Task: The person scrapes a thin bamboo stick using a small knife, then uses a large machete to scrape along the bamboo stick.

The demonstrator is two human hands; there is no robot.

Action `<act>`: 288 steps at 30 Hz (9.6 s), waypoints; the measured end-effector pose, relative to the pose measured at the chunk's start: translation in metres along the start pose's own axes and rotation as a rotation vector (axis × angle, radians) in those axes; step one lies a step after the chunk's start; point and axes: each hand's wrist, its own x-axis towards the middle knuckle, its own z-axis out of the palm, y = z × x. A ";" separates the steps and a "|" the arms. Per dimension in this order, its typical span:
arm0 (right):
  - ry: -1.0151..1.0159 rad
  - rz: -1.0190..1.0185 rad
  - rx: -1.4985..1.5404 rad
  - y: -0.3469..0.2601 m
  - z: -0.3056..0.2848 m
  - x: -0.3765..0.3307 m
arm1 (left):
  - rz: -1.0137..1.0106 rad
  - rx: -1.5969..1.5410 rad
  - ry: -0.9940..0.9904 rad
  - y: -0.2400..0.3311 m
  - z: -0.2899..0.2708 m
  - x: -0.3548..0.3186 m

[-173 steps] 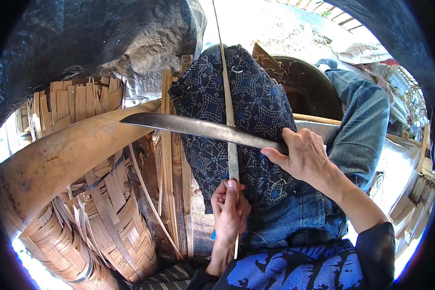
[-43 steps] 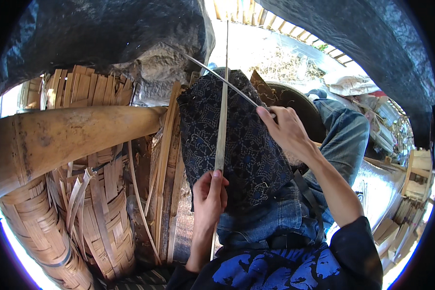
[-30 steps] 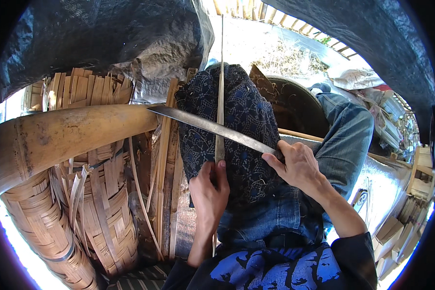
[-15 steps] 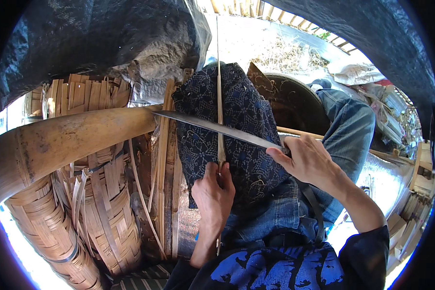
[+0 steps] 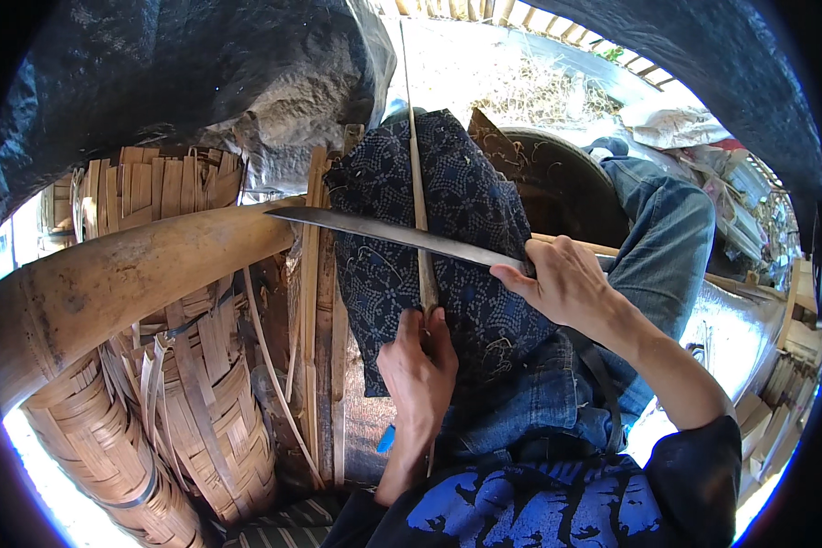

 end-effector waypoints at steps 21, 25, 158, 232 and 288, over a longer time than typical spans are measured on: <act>-0.103 0.106 0.003 -0.022 -0.002 0.026 | -0.206 -0.145 -0.080 -0.011 -0.013 0.010; -0.094 0.131 0.013 -0.017 -0.008 0.011 | -0.208 -0.244 -0.090 -0.012 -0.010 0.005; -0.214 0.211 0.023 -0.029 -0.012 -0.008 | -0.331 -0.434 -0.069 -0.014 -0.005 -0.026; 0.011 0.252 -0.061 -0.018 0.004 0.027 | 0.010 0.224 0.102 0.013 -0.003 -0.040; -0.141 0.186 -0.016 0.012 -0.006 0.024 | -0.049 0.106 -0.021 0.002 -0.005 -0.031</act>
